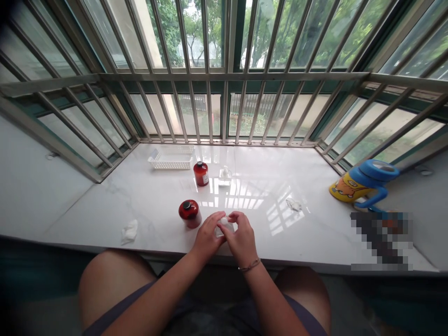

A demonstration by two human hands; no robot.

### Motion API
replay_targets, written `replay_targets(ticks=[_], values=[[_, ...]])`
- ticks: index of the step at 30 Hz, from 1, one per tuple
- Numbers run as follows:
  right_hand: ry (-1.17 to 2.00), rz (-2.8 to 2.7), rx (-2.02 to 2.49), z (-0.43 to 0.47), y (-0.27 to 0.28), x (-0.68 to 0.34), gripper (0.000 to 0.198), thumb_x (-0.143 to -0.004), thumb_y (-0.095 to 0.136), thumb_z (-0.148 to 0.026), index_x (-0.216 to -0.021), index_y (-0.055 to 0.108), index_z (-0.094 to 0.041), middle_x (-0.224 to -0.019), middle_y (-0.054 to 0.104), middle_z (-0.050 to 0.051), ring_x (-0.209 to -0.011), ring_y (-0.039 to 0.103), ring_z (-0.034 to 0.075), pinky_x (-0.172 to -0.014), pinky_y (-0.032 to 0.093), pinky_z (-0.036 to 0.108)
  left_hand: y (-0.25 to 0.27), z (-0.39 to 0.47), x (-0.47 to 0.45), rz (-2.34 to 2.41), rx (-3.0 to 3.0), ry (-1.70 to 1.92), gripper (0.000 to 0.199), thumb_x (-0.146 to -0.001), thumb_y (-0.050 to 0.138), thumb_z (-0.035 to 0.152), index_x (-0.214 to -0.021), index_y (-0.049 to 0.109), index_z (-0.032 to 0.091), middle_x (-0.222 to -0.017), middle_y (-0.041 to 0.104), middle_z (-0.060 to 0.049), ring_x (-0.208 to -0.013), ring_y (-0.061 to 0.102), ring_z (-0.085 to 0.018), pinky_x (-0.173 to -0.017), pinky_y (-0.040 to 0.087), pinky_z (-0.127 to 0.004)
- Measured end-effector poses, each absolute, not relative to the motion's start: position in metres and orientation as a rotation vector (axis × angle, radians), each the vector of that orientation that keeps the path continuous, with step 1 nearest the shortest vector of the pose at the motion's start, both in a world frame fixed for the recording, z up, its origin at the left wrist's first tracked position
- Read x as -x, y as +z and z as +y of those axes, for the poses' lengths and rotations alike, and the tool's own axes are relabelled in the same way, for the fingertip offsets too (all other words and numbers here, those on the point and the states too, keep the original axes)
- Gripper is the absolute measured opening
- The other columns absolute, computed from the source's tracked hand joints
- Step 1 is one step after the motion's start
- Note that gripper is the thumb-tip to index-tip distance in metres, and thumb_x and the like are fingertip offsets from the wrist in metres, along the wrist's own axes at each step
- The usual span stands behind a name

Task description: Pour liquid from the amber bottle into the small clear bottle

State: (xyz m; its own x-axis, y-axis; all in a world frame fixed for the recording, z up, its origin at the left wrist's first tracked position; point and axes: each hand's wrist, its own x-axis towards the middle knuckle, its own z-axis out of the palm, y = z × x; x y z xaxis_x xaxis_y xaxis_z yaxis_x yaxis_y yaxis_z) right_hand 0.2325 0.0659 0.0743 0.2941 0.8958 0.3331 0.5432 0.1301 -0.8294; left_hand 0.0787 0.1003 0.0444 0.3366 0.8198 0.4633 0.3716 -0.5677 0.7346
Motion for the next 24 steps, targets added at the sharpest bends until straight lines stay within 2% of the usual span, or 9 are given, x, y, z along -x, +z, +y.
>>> replay_targets(ticks=[6,11,14,17,21,24], values=[[0.553,-1.393,1.473,0.068,0.074,-0.245,0.043,-0.087,0.084,-0.052,-0.110,0.058,-0.026,-0.103,0.072,0.004,-0.100,0.075,0.028,-0.090,0.061,0.043,0.044,0.100,-0.077,1.043,-2.048,1.139,0.071,-0.083,0.091,0.024,-0.145,0.057,0.028,-0.146,0.067,-0.008,-0.139,0.063,-0.030,-0.120,0.053,-0.052],[0.692,-1.463,1.367,0.066,0.073,-0.253,0.040,-0.093,0.077,-0.049,-0.120,0.057,-0.027,-0.118,0.072,0.008,-0.115,0.073,0.028,-0.102,0.060,0.048,0.045,0.098,-0.076,1.047,-1.932,1.091,0.084,-0.082,0.092,0.023,-0.154,0.048,0.031,-0.156,0.060,-0.008,-0.146,0.058,-0.030,-0.125,0.049,-0.051],[0.635,-1.431,1.371,0.062,0.072,-0.248,0.057,-0.090,0.082,-0.048,-0.134,0.052,-0.027,-0.129,0.067,0.010,-0.121,0.068,0.029,-0.111,0.055,0.054,0.043,0.098,-0.075,0.999,-1.922,1.105,0.082,-0.085,0.089,0.021,-0.154,0.047,0.030,-0.163,0.054,-0.009,-0.152,0.051,-0.031,-0.129,0.044,-0.053],[0.638,-1.340,1.404,0.060,0.070,-0.241,0.074,-0.083,0.088,-0.048,-0.141,0.046,-0.027,-0.123,0.066,0.008,-0.118,0.068,0.028,-0.112,0.054,0.056,0.041,0.098,-0.075,0.976,-1.925,1.116,0.079,-0.085,0.088,0.018,-0.152,0.047,0.029,-0.164,0.052,-0.011,-0.154,0.049,-0.030,-0.129,0.043,-0.053],[0.624,-1.256,1.431,0.056,0.067,-0.235,0.082,-0.083,0.087,-0.047,-0.147,0.040,-0.027,-0.120,0.064,0.007,-0.117,0.067,0.027,-0.111,0.054,0.055,0.042,0.098,-0.076,0.998,-1.902,1.110,0.077,-0.084,0.089,0.019,-0.149,0.049,0.028,-0.162,0.054,-0.010,-0.153,0.050,-0.030,-0.129,0.043,-0.052],[0.563,-1.171,1.465,0.051,0.067,-0.231,0.082,-0.081,0.088,-0.048,-0.144,0.041,-0.026,-0.114,0.063,0.005,-0.111,0.067,0.026,-0.111,0.055,0.054,0.044,0.097,-0.076,1.024,-1.869,1.084,0.076,-0.084,0.090,0.021,-0.149,0.049,0.028,-0.161,0.056,-0.009,-0.152,0.051,-0.029,-0.129,0.043,-0.051]])
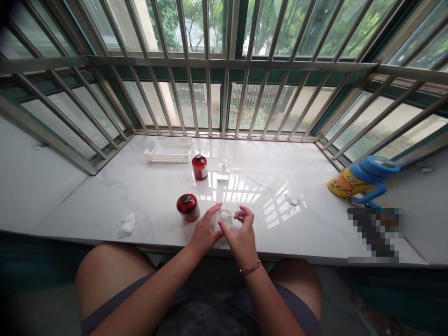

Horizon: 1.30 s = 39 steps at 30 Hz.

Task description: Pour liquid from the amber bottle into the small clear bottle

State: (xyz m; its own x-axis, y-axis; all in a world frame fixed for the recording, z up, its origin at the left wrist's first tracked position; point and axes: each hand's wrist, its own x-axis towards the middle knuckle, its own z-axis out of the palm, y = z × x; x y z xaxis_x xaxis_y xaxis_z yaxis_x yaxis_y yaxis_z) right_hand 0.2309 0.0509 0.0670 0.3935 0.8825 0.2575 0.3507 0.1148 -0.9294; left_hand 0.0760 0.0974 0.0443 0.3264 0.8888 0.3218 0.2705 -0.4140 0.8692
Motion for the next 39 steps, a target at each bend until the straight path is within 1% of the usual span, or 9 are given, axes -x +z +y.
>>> replay_targets(ticks=[4,8,11,16,21,26,30,35,39], values=[[0.621,-1.178,1.470,0.045,0.068,-0.228,0.081,-0.085,0.085,-0.047,-0.148,0.038,-0.026,-0.107,0.068,0.005,-0.124,0.066,0.030,-0.116,0.049,0.059,0.047,0.097,-0.076,1.053,-1.830,1.058,0.078,-0.083,0.092,0.026,-0.148,0.050,0.029,-0.160,0.057,-0.008,-0.150,0.054,-0.029,-0.128,0.044,-0.051],[0.634,-1.200,1.428,0.042,0.067,-0.230,0.090,-0.089,0.082,-0.045,-0.160,0.030,-0.027,-0.131,0.070,0.012,-0.147,0.052,0.032,-0.125,0.039,0.062,0.049,0.097,-0.076,1.081,-1.816,1.041,0.078,-0.082,0.092,0.025,-0.148,0.051,0.029,-0.158,0.059,-0.007,-0.147,0.057,-0.029,-0.127,0.045,-0.050],[0.633,-1.196,1.403,0.041,0.064,-0.231,0.091,-0.089,0.082,-0.044,-0.161,0.029,-0.027,-0.142,0.063,0.014,-0.143,0.056,0.031,-0.125,0.040,0.062,0.050,0.097,-0.076,1.090,-1.816,1.028,0.078,-0.082,0.091,0.023,-0.148,0.051,0.029,-0.158,0.060,-0.006,-0.147,0.057,-0.028,-0.127,0.045,-0.049],[0.623,-1.232,1.401,0.039,0.063,-0.228,0.085,-0.090,0.081,-0.043,-0.158,0.033,-0.026,-0.115,0.069,0.007,-0.136,0.061,0.030,-0.122,0.045,0.059,0.048,0.097,-0.077,1.094,-1.814,1.045,0.081,-0.079,0.095,0.028,-0.147,0.052,0.029,-0.156,0.061,-0.007,-0.145,0.059,-0.029,-0.125,0.047,-0.050],[0.602,-1.246,1.393,0.037,0.062,-0.228,0.091,-0.090,0.081,-0.044,-0.161,0.028,-0.027,-0.145,0.059,0.015,-0.144,0.055,0.031,-0.126,0.040,0.061,0.045,0.098,-0.077,1.078,-1.830,1.054,0.078,-0.080,0.094,0.028,-0.146,0.052,0.029,-0.155,0.061,-0.007,-0.145,0.058,-0.029,-0.125,0.047,-0.052],[0.586,-1.244,1.386,0.036,0.064,-0.227,0.077,-0.091,0.079,-0.042,-0.153,0.036,-0.026,-0.118,0.065,0.008,-0.122,0.067,0.028,-0.123,0.044,0.060,0.045,0.098,-0.077,1.090,-1.848,1.051,0.074,-0.082,0.090,0.026,-0.146,0.052,0.030,-0.155,0.061,-0.007,-0.145,0.059,-0.030,-0.125,0.048,-0.053],[0.597,-1.239,1.377,0.036,0.062,-0.225,0.087,-0.090,0.081,-0.039,-0.159,0.029,-0.028,-0.141,0.060,0.013,-0.139,0.057,0.029,-0.125,0.041,0.058,0.046,0.098,-0.078,1.072,-1.852,1.065,0.074,-0.082,0.090,0.026,-0.145,0.053,0.029,-0.155,0.061,-0.008,-0.145,0.059,-0.030,-0.125,0.048,-0.052],[0.584,-1.229,1.371,0.035,0.060,-0.225,0.076,-0.091,0.080,-0.040,-0.152,0.035,-0.028,-0.124,0.065,0.009,-0.130,0.063,0.029,-0.123,0.044,0.059,0.045,0.098,-0.077,1.079,-1.847,1.055,0.074,-0.081,0.091,0.025,-0.145,0.053,0.029,-0.155,0.061,-0.007,-0.145,0.059,-0.030,-0.125,0.048,-0.052],[0.582,-1.261,1.348,0.035,0.062,-0.225,0.084,-0.093,0.078,-0.039,-0.159,0.028,-0.027,-0.153,0.054,0.017,-0.151,0.049,0.031,-0.128,0.037,0.061,0.046,0.098,-0.077,1.066,-1.858,1.066,0.079,-0.078,0.095,0.026,-0.145,0.053,0.029,-0.155,0.061,-0.008,-0.146,0.058,-0.030,-0.126,0.047,-0.052]])
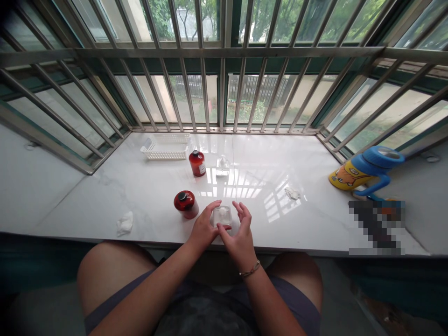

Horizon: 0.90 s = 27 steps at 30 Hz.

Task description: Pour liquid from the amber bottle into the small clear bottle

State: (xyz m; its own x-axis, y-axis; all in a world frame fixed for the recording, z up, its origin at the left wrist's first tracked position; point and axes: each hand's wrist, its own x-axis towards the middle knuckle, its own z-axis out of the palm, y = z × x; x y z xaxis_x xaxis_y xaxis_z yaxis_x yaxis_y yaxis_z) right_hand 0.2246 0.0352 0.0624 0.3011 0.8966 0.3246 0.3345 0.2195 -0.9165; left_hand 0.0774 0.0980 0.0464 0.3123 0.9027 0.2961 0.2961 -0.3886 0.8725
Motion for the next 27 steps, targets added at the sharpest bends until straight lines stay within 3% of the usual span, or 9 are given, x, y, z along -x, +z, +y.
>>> replay_targets(ticks=[2,7,13,16,27], values=[[0.564,-1.261,1.358,0.035,0.063,-0.225,0.086,-0.093,0.077,-0.039,-0.161,0.027,-0.026,-0.160,0.049,0.018,-0.152,0.047,0.032,-0.128,0.037,0.062,0.047,0.098,-0.077,1.078,-1.858,1.052,0.078,-0.079,0.095,0.027,-0.145,0.053,0.030,-0.156,0.061,-0.008,-0.146,0.058,-0.030,-0.126,0.047,-0.052],[0.524,-1.243,1.413,0.040,0.063,-0.224,0.080,-0.092,0.078,-0.041,-0.158,0.034,-0.026,-0.136,0.063,0.012,-0.132,0.062,0.029,-0.121,0.046,0.059,0.046,0.098,-0.078,1.064,-1.874,1.078,0.075,-0.081,0.094,0.029,-0.144,0.053,0.029,-0.155,0.061,-0.008,-0.145,0.058,-0.029,-0.125,0.048,-0.051],[0.538,-1.259,1.459,0.057,0.067,-0.226,0.083,-0.088,0.082,-0.046,-0.156,0.038,-0.026,-0.119,0.068,0.008,-0.120,0.067,0.029,-0.114,0.052,0.055,0.044,0.099,-0.078,1.054,-1.898,1.078,0.067,-0.086,0.084,0.021,-0.145,0.052,0.028,-0.155,0.060,-0.009,-0.146,0.058,-0.029,-0.126,0.047,-0.053],[0.542,-1.268,1.465,0.063,0.071,-0.232,0.082,-0.087,0.084,-0.044,-0.155,0.041,-0.027,-0.111,0.069,0.005,-0.114,0.070,0.028,-0.111,0.054,0.053,0.044,0.099,-0.077,1.053,-1.905,1.076,0.071,-0.083,0.089,0.021,-0.144,0.052,0.028,-0.156,0.060,-0.009,-0.147,0.057,-0.030,-0.126,0.046,-0.054],[0.565,-1.302,1.355,0.055,0.097,-0.247,0.071,-0.093,0.080,-0.042,-0.151,0.044,-0.027,-0.122,0.074,0.009,-0.122,0.071,0.029,-0.118,0.050,0.057,0.050,0.097,-0.079,1.068,-1.875,1.059,0.076,-0.082,0.094,0.029,-0.145,0.052,0.029,-0.156,0.059,-0.009,-0.146,0.057,-0.031,-0.126,0.047,-0.054]])
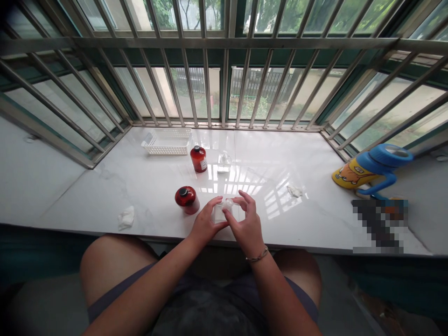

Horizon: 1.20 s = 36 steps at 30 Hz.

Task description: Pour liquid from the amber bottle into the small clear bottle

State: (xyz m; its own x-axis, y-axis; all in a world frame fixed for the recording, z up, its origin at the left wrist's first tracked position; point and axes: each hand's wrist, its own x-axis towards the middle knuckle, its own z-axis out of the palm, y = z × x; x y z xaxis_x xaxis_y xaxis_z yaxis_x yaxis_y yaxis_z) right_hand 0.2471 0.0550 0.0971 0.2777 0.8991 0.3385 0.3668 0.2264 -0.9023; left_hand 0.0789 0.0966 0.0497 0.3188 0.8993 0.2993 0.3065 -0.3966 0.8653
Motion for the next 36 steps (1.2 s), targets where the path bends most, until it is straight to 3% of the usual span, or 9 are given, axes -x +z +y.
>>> replay_targets(ticks=[9,36], values=[[0.683,-1.170,1.253,0.057,0.105,-0.246,0.075,-0.091,0.082,-0.040,-0.152,0.040,-0.027,-0.122,0.074,0.010,-0.125,0.070,0.029,-0.120,0.048,0.060,0.048,0.097,-0.079,1.065,-1.906,1.085,0.090,-0.074,0.101,0.029,-0.148,0.050,0.030,-0.154,0.061,-0.007,-0.146,0.058,-0.030,-0.125,0.048,-0.050],[0.589,-1.214,1.325,0.052,0.119,-0.245,0.078,-0.085,0.088,-0.040,-0.150,0.047,-0.027,-0.117,0.075,0.007,-0.124,0.070,0.029,-0.122,0.045,0.061,0.045,0.097,-0.080,1.013,-1.942,1.135,0.089,-0.077,0.099,0.033,-0.150,0.047,0.032,-0.154,0.061,-0.008,-0.146,0.057,-0.031,-0.124,0.050,-0.051]])
